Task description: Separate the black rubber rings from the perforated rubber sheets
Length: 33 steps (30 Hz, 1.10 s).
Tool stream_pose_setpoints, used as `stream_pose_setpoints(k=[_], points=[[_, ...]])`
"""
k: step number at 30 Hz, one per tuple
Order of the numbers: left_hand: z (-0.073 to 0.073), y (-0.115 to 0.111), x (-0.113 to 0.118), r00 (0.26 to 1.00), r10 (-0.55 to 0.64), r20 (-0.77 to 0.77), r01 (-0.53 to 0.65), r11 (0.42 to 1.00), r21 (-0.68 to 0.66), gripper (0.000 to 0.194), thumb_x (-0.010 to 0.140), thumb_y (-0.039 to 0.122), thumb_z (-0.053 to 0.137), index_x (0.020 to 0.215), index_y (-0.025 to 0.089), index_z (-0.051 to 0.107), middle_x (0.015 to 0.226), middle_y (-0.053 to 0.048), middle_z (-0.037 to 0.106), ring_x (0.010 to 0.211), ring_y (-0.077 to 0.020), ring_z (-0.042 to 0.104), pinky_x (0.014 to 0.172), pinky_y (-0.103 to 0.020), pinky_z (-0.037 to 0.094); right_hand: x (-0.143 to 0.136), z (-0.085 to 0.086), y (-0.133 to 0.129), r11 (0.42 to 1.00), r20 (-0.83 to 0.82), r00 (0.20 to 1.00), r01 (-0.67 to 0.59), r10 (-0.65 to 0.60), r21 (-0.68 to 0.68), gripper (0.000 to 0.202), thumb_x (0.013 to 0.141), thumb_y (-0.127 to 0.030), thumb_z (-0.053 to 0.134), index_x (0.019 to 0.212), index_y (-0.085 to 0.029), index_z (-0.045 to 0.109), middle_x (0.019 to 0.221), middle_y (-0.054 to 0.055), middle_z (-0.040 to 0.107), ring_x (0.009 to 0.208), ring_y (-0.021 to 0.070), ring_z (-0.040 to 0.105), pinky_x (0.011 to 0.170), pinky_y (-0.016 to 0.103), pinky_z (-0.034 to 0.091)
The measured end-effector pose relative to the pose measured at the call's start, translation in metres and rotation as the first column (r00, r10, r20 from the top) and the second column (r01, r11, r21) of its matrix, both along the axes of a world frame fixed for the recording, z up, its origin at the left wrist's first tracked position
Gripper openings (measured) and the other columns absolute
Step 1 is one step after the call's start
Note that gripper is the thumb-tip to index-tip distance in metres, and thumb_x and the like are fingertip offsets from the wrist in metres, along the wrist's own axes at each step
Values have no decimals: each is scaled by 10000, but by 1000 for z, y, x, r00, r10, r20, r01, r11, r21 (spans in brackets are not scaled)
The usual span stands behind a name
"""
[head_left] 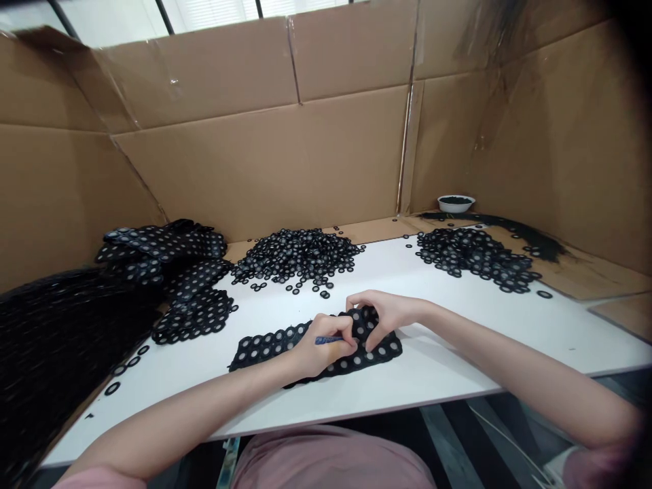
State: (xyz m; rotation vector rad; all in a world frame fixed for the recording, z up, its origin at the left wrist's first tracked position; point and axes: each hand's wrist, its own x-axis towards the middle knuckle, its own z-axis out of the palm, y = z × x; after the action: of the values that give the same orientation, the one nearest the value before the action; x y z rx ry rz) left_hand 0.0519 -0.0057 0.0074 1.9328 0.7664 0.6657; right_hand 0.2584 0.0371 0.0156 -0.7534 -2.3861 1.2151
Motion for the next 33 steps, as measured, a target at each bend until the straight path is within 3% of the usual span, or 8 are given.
stream_pose_setpoints(k=[7, 14, 19, 26, 30, 33], points=[[3, 0, 4, 999, -35, -40, 36, 999, 33, 120, 707, 138, 583, 592, 128, 551, 560, 36, 490, 555, -80, 395, 551, -205, 292, -1, -2, 1, 1000, 1, 1000, 1, -1, 20, 505, 470, -356, 834, 834, -184, 529, 779, -47, 498, 744, 131, 458, 650, 222, 352], [0, 0, 3, 999, 35, 41, -31, 997, -76, 153, 659, 157, 636, 555, 124, 530, 558, 27, 513, 548, -85, 405, 543, -212, 297, 1, 1, -1, 1000, 9, 1000, 2, -2, -3, 485, 488, -371, 827, 808, -179, 519, 749, -53, 475, 714, 119, 438, 615, 216, 335], [-2, 3, 4, 998, 17, 53, -12, 994, -108, 161, 649, 147, 638, 544, 124, 519, 556, 30, 513, 556, -85, 415, 549, -209, 303, 0, 0, 2, 999, 18, 1000, -6, 5, 34, 487, 492, -376, 827, 821, -183, 525, 763, -52, 468, 724, 121, 436, 630, 220, 334], [2, 1, 3, 996, -85, -37, 84, 996, -6, 131, 709, 136, 581, 585, 132, 539, 570, 29, 517, 558, -84, 420, 555, -202, 308, -1, -2, 2, 999, 10, 1000, -25, 24, 25, 514, 492, -384, 819, 860, -184, 520, 782, -46, 492, 734, 127, 456, 637, 221, 352], [2, -1, 3, 1000, -21, -22, 21, 1000, 13, 125, 701, 142, 598, 583, 131, 556, 567, 29, 521, 565, -87, 427, 567, -206, 317, 1, 2, -2, 999, 36, 999, 1, -3, 37, 511, 504, -390, 813, 861, -186, 510, 792, -44, 484, 742, 128, 454, 633, 217, 356], [2, -2, 4, 998, 53, 43, -51, 998, -48, 114, 682, 151, 623, 590, 128, 560, 595, 19, 558, 579, -92, 441, 575, -212, 328, 2, 4, -5, 997, 97, 994, 51, -56, 51, 643, 414, -429, 850, 905, -196, 506, 845, -38, 505, 786, 145, 468, 650, 221, 368]])
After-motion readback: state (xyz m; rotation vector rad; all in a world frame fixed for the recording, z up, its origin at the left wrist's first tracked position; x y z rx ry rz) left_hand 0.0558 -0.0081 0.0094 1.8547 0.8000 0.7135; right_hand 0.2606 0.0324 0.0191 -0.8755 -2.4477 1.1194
